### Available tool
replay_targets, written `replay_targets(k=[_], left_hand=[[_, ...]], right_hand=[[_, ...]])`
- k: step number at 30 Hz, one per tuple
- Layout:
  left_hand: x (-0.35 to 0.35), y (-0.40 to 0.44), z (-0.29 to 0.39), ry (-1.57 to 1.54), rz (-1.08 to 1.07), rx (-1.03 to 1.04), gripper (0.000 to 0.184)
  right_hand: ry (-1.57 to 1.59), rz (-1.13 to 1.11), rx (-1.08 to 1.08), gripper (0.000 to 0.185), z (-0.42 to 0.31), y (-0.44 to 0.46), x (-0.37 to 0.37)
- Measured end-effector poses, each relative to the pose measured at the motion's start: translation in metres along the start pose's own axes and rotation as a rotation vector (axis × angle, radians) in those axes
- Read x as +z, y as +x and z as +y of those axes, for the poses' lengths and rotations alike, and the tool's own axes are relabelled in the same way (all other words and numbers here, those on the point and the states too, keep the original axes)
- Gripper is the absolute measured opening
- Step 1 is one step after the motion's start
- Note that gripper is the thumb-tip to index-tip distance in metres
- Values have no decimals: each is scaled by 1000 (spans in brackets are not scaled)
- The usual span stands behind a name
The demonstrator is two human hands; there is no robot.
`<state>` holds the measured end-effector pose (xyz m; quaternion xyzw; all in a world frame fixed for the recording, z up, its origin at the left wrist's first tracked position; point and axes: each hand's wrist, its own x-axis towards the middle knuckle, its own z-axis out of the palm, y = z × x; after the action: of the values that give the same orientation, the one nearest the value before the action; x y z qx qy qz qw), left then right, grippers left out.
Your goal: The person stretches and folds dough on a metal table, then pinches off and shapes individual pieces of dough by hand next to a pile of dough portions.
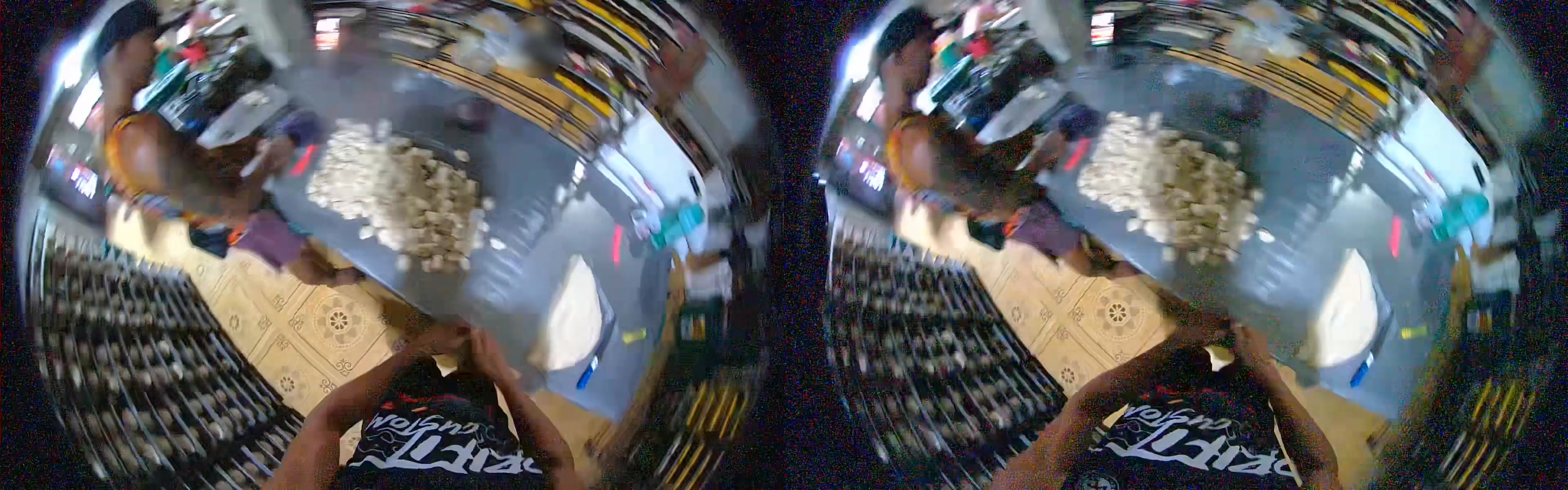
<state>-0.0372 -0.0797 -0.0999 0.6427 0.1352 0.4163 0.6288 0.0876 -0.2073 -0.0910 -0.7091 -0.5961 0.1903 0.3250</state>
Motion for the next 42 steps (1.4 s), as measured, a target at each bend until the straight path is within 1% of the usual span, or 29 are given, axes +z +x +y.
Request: replay_targets(k=[1,3,5,6,8,9,13,14,18,19,20,21,23,25,26,28,29,30,31,32,33,34,35,37,38,39,40,41,42], left_hand=[[10,-7,-8,-42,-63,-26,31],[13,-20,-25,217,-456,-586,24],[34,16,0,339,-441,-806,27],[50,32,16,328,-498,-817,27],[81,73,37,384,-506,-968,25],[101,83,29,403,-525,-972,25],[198,85,-11,589,-726,-779,28],[201,88,-18,602,-731,-788,28],[170,127,-41,635,-1137,-766,33],[180,140,-42,643,-1143,-769,33],[196,163,-45,691,-978,-677,31],[214,190,-53,730,-811,-583,36],[249,237,-79,771,-533,-396,57],[279,272,-139,808,-352,288,60],[289,286,-143,852,-534,-53,59],[306,298,-136,990,-715,-317,54],[310,298,-111,860,-683,-477,48],[309,294,-87,726,-644,-628,42],[306,274,-84,793,-581,-175,32],[298,251,-80,869,-685,-153,28],[289,226,-54,945,-795,-131,23],[267,193,-43,884,-870,-36,21],[245,167,-12,597,-742,165,22],[199,125,14,555,-938,-317,25],[172,99,24,299,-801,-455,23],[143,78,32,42,-655,-585,23],[101,74,40,372,-756,-750,28],[63,70,46,356,-756,-751,28],[26,66,52,178,-527,-748,26]], right_hand=[[-15,37,70,37,-15,-9,-16],[284,-110,493,45,-45,-19,-58],[50,-106,699,43,-45,-34,-101],[58,-80,750,43,-28,-49,-109],[296,424,636,38,18,-59,-120],[314,441,646,38,29,-58,-136],[391,357,884,34,48,-61,-230],[407,357,888,34,61,-69,-237],[466,420,825,32,106,-86,-252],[472,405,801,33,112,-83,-258],[476,387,778,34,118,-76,-263],[479,385,781,34,128,-64,-267],[365,385,695,41,148,-30,-271],[305,504,536,47,163,11,-282],[295,493,550,50,174,27,-281],[255,474,496,51,219,44,-255],[253,477,496,51,220,43,-257],[274,414,532,51,219,43,-264],[292,352,563,51,218,43,-273],[309,290,594,51,214,43,-280],[328,229,629,51,208,44,-281],[322,240,631,51,200,43,-278],[102,239,557,51,191,40,-272],[-343,214,400,49,171,30,-257],[-564,189,313,49,160,25,-247],[-666,163,284,49,142,18,-228],[-767,134,254,49,123,10,-202],[-550,208,211,40,104,8,-180],[-481,117,172,34,82,1,-157]])
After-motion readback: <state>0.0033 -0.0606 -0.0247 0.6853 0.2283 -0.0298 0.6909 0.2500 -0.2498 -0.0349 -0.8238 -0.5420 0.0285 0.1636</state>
